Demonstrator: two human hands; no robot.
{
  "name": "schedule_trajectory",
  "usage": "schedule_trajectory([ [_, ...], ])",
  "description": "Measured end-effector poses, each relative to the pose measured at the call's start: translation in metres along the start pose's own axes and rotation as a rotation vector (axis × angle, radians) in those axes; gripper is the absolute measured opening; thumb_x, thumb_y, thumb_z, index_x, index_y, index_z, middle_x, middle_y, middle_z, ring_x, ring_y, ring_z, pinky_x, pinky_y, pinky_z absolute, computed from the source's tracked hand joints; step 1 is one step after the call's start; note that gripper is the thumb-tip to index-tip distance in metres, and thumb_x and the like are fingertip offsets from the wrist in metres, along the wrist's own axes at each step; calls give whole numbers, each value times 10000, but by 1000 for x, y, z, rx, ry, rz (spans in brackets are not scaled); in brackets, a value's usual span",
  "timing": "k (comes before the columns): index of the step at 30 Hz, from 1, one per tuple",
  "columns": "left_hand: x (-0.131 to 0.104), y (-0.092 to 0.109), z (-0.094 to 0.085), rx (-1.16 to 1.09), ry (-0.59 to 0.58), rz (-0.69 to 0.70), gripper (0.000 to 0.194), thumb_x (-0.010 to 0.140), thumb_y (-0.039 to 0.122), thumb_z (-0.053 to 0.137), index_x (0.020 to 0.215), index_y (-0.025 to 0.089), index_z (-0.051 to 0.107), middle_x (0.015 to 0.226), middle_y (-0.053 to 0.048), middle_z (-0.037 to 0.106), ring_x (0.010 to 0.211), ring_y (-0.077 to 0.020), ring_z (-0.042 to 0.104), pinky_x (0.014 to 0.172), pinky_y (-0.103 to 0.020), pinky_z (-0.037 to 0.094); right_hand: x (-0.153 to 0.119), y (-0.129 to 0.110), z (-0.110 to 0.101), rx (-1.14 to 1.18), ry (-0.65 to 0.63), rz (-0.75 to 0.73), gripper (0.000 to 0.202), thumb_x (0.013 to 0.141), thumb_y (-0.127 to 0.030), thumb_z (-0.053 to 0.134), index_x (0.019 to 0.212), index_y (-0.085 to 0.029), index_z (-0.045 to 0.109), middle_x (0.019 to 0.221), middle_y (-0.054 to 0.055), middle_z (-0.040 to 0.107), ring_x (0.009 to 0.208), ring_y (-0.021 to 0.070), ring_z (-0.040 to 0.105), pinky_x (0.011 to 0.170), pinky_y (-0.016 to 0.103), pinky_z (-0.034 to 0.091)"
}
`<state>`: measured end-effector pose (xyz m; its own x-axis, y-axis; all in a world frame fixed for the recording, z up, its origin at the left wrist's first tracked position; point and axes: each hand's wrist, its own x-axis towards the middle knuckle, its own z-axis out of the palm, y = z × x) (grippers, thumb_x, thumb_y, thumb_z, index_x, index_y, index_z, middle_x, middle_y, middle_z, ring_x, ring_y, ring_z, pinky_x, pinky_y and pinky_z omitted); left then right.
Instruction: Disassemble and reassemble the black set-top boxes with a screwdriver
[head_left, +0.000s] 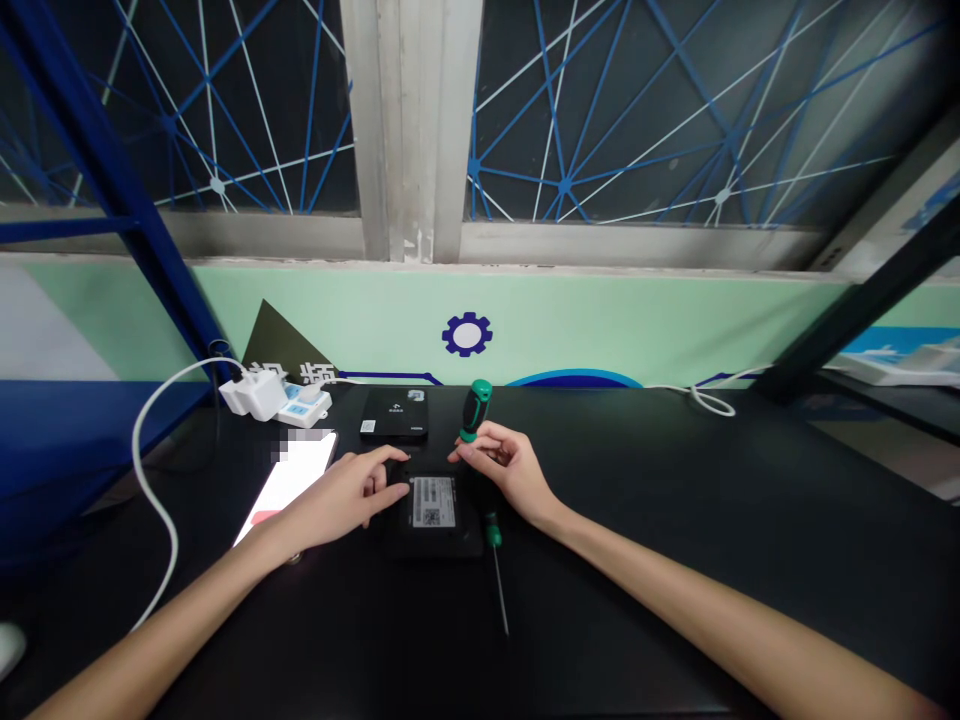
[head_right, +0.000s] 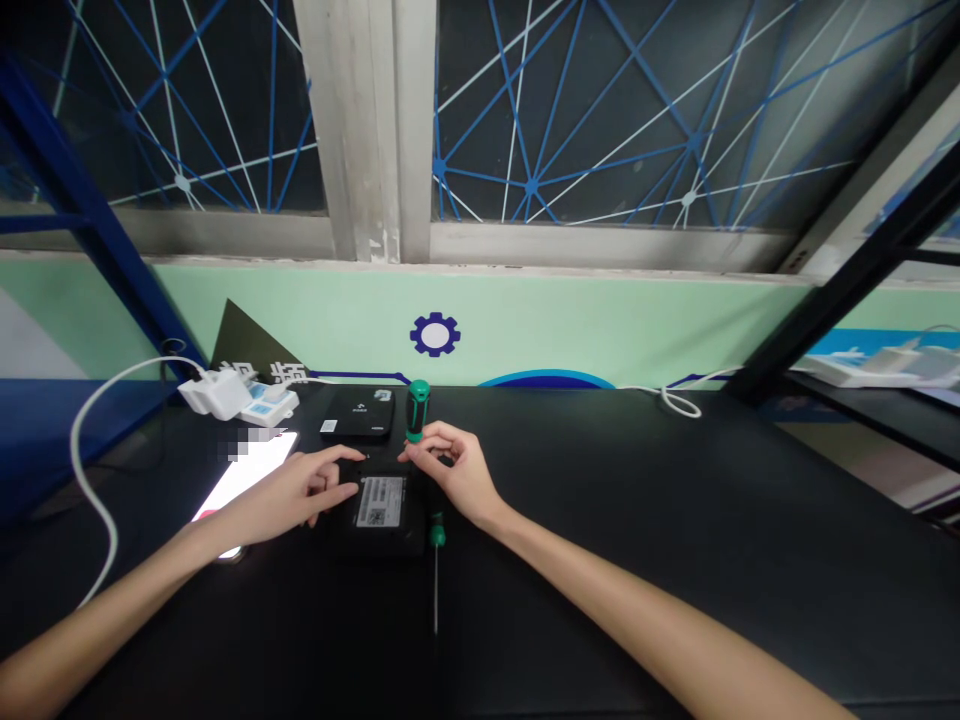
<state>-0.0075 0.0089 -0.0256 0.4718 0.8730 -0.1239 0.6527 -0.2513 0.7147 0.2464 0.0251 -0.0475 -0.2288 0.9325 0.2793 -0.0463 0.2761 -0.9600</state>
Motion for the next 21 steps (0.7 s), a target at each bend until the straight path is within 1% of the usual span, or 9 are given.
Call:
schedule_trajectory([
  [3,0,0,0,10,-3,-5,490,945,537,508,1340,247,511,678,72,558,538,-133,591,575,-248,439,-1,-5,1,8,-5,9,371,796,-510,767,745,-211,555,793,63,783,758,211,685,783,337,474],
  [7,0,-1,0,10,-6,-4,497,947,544,509,1350,253,504,681,71,562,548,-130,589,584,-245,436,-2,-8,1,17,-19,15,395,804,-515,757,727,-213,514,779,55,784,707,192,668,725,319,457],
  [11,0,-1,0,15,-8,-4,492,949,547,507,1345,255,503,678,75,546,544,-130,587,591,-247,439,-2,-7,1,19,-32,12,385,813,-523,745,739,-208,537,787,55,776,706,186,664,701,310,456],
  [16,1,-2,0,5,-7,-1,503,947,558,504,1349,256,500,679,72,540,548,-134,583,584,-246,437,-1,-5,1,18,-19,15,374,786,-537,760,747,-207,589,797,53,760,727,192,669,700,313,482],
  [21,0,-2,1,1,-5,0,508,946,567,502,1348,258,504,674,73,536,551,-136,582,590,-248,437,0,-2,0,27,-17,3,328,792,-493,774,748,-193,647,821,50,750,699,168,641,680,296,484],
])
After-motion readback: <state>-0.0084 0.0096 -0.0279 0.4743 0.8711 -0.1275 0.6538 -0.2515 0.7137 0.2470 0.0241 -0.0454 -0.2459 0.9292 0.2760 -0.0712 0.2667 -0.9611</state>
